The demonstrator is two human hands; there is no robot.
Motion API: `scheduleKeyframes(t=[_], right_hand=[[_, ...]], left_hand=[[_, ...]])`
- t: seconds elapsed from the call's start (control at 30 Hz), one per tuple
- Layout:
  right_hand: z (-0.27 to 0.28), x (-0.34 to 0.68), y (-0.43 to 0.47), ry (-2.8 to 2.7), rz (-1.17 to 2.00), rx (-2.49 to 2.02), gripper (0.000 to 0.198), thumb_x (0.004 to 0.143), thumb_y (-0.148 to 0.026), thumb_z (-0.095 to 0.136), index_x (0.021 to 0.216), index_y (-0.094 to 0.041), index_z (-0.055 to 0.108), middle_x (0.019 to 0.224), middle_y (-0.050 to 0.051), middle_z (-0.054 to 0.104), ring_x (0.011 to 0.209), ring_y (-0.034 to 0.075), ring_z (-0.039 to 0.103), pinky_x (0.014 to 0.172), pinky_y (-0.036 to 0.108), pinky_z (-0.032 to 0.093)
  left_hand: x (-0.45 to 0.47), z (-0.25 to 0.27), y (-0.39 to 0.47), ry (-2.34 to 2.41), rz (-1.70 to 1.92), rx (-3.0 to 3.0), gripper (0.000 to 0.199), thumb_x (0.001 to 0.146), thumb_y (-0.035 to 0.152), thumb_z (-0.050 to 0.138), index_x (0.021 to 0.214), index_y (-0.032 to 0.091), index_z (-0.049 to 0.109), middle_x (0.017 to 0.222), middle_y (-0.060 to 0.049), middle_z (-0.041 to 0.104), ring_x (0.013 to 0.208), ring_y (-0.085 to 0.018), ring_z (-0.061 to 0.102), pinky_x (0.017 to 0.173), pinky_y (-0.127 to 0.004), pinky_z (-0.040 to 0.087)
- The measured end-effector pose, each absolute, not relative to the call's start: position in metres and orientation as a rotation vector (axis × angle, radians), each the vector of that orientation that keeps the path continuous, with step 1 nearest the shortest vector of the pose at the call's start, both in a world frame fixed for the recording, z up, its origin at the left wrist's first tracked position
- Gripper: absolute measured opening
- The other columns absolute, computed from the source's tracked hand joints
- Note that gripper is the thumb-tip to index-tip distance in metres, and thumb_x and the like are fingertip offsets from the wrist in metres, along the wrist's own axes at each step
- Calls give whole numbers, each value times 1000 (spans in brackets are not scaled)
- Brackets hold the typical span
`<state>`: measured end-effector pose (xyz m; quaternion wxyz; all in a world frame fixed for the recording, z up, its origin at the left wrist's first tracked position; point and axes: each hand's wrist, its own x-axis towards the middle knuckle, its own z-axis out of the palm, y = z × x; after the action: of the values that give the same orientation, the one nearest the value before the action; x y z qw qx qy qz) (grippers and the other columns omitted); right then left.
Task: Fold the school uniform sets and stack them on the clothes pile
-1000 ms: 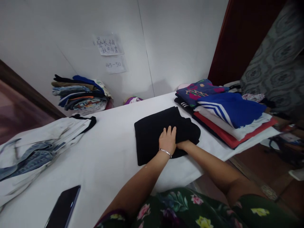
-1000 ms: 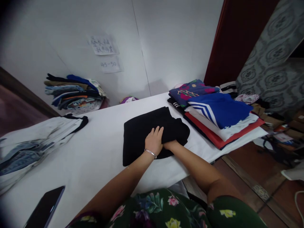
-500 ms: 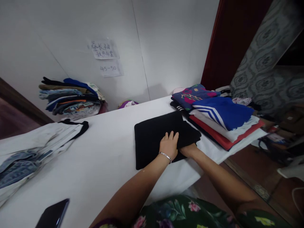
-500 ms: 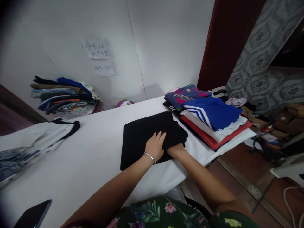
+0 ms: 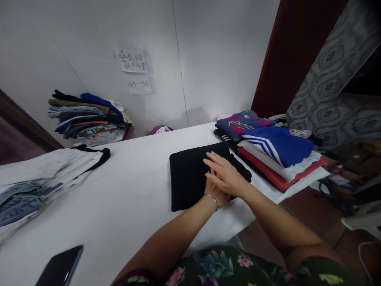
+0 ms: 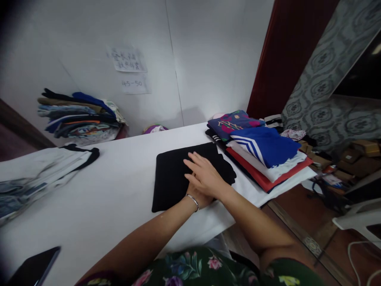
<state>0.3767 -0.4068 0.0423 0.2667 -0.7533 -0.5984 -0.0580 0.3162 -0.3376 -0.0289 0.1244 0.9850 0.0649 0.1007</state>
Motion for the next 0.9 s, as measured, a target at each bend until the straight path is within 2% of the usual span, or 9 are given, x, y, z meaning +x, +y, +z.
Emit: scheduleKeyframes(t=[0.07, 0.2, 0.3, 0.37, 0.4, 0.47, 0.6, 0.77, 0.9], right_hand=[[29, 403, -375, -1643, -101, -2168, 59, 91, -47, 44, 144, -23, 35, 156, 9, 19, 145, 26, 11, 114, 51, 19], [-14, 453, -344, -1456, 194, -2538, 68, 91, -60, 33, 147, -21, 30, 155, 11, 21, 144, 27, 12, 113, 53, 12], [-33, 468, -343, -1426, 217, -2587, 74, 89, -66, 27, 148, -21, 27, 156, 9, 19, 145, 26, 11, 115, 50, 11], [-38, 469, -345, -1455, 196, -2578, 74, 90, -66, 26, 148, -21, 26, 156, 9, 18, 145, 26, 11, 115, 50, 11], [-38, 468, -346, -1460, 193, -2574, 73, 90, -66, 25, 148, -22, 26, 156, 9, 18, 145, 26, 11, 115, 50, 11], [-38, 468, -346, -1458, 193, -2559, 73, 90, -66, 24, 148, -23, 26, 157, 8, 18, 145, 26, 11, 115, 50, 11], [-42, 477, -349, -1405, 188, -2541, 68, 90, -66, 23, 146, -29, 30, 156, 2, 21, 145, 23, 12, 116, 49, 9], [-52, 494, -357, -1101, 213, -2631, 66, 91, -64, 19, 146, -29, 29, 157, -1, 15, 145, 24, 5, 114, 55, 13], [-54, 496, -361, -1009, 248, -2633, 69, 90, -66, 21, 146, -28, 29, 158, -1, 12, 145, 24, 6, 114, 54, 15]], left_hand=[[309, -33, -340, 152, 219, 2974, 83, 74, 46, 63, 146, 18, 33, 152, -14, 31, 141, -37, 16, 115, -55, 5], [284, -34, -346, -42, 138, 3139, 86, 77, 58, 57, 143, 7, 36, 150, -22, 30, 140, -38, 20, 114, -52, 15], [272, -11, -333, -210, 108, 3021, 60, 85, 56, 47, 127, 13, 57, 138, -15, 51, 130, -28, 42, 109, -41, 31], [274, 9, -310, -156, 210, 2928, 47, 91, 51, 39, 116, 20, 63, 127, -8, 61, 120, -22, 52, 106, -38, 34], [278, 17, -296, -64, 317, 2925, 45, 91, 49, 40, 119, 22, 61, 129, -8, 59, 122, -23, 49, 109, -41, 31], [287, 20, -265, 333, 465, 2948, 53, 89, 53, 41, 130, 21, 53, 144, -11, 45, 136, -30, 33, 112, -53, 20], [296, -11, -232, 908, 268, 2845, 73, 87, 64, 34, 143, 18, 36, 154, -15, 25, 141, -37, 16, 107, -64, 19], [289, -35, -232, 926, 334, 2761, 73, 87, 66, 29, 145, 22, 33, 156, -9, 21, 143, -33, 11, 109, -63, 15], [282, -39, -213, 991, 320, 2510, 75, 86, 65, 34, 145, 18, 33, 156, -9, 20, 144, -28, 12, 114, -51, 18]])
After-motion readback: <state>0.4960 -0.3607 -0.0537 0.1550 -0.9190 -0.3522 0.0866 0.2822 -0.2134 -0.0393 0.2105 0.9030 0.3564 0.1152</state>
